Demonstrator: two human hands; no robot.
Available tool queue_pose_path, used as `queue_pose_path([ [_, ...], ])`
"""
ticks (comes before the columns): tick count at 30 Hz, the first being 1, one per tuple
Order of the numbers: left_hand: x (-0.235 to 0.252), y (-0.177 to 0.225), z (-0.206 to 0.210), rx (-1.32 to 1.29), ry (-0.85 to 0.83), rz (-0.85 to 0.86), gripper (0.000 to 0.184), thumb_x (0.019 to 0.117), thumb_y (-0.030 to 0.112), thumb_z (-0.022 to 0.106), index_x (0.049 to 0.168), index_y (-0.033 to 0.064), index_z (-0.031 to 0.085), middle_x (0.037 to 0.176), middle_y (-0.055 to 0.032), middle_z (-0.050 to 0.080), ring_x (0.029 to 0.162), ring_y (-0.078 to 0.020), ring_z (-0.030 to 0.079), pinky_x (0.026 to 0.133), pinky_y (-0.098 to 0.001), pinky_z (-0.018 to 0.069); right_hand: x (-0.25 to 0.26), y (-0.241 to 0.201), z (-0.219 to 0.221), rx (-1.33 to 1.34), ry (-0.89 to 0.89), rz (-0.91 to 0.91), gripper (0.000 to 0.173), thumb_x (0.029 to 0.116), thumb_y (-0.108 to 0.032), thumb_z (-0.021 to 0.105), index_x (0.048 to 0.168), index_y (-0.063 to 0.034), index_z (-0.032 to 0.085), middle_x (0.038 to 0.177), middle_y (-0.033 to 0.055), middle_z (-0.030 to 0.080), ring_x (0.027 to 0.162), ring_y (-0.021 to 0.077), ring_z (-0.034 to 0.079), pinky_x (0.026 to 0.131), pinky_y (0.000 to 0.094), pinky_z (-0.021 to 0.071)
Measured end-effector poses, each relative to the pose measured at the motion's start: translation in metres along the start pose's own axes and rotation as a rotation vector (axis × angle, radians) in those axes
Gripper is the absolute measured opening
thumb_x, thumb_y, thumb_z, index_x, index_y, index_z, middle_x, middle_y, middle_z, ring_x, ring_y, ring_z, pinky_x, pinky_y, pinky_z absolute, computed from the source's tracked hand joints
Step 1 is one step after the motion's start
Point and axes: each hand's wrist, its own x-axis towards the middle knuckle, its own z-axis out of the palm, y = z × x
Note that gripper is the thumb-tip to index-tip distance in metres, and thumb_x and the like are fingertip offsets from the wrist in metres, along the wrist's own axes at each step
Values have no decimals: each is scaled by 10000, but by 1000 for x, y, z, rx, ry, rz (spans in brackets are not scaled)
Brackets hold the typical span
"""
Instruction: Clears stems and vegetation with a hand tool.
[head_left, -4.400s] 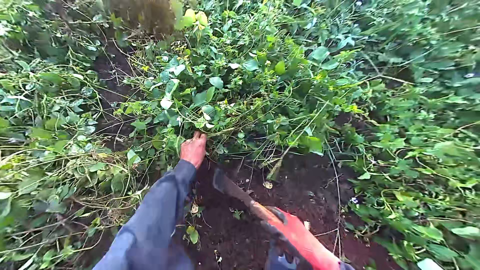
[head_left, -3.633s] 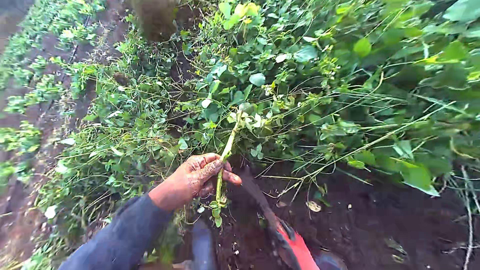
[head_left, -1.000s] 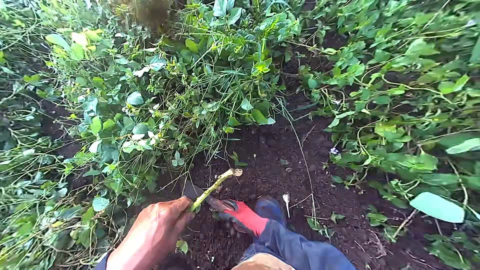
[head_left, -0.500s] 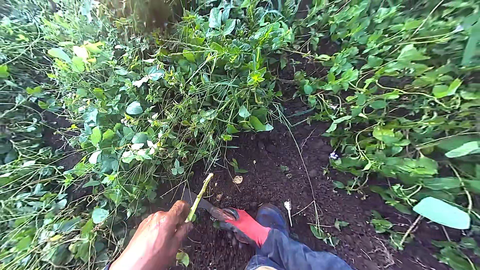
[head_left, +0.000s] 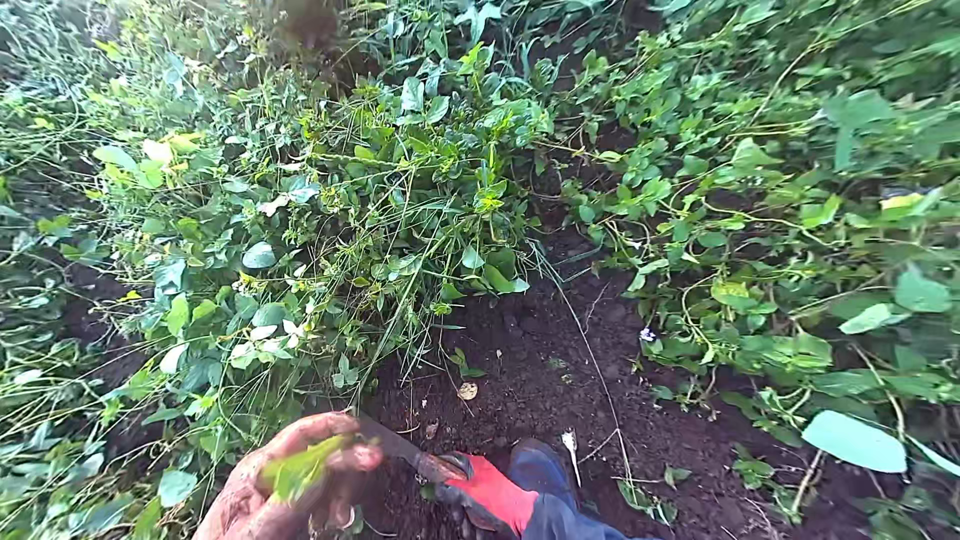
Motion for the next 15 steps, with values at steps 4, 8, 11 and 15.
queue_pose_path([
  [4, -2, 2, 7, 277, 213, 5, 264, 999, 32, 616, 1252, 106, 640, 1005, -20, 784, 814, -109, 736, 724, -270, 614, 0, -2, 1, -10, -2, -1, 507, 994, -383, 661, 1443, -176, 550, 946, 117, 710, 686, 212, 677, 643, 401, 592],
  [8, 0, -6, 3, 486, 303, -8, 186, 1011, 0, 561, 1146, 66, 670, 829, 58, 753, 682, -55, 694, 637, -241, 597, 1, 1, 2, -7, 0, -31, 509, 985, -389, 671, 1424, -155, 564, 987, 115, 710, 719, 209, 678, 665, 408, 591],
  [11, 1, -9, -1, 622, 268, -61, 137, 1008, 35, 592, 1101, 29, 693, 799, 62, 717, 666, -29, 656, 642, -239, 581, 4, 2, 1, -44, 13, -38, 504, 996, -375, 664, 1430, -139, 567, 1028, 121, 716, 749, 210, 685, 702, 414, 590],
  [15, 8, -19, -5, 825, 224, -98, 143, 967, 145, 695, 991, 23, 765, 924, -36, 723, 831, -77, 673, 771, -285, 585, 4, -1, 1, -42, 24, -21, 489, 1008, -346, 647, 1432, -118, 560, 1033, 132, 713, 752, 218, 687, 704, 423, 592],
])
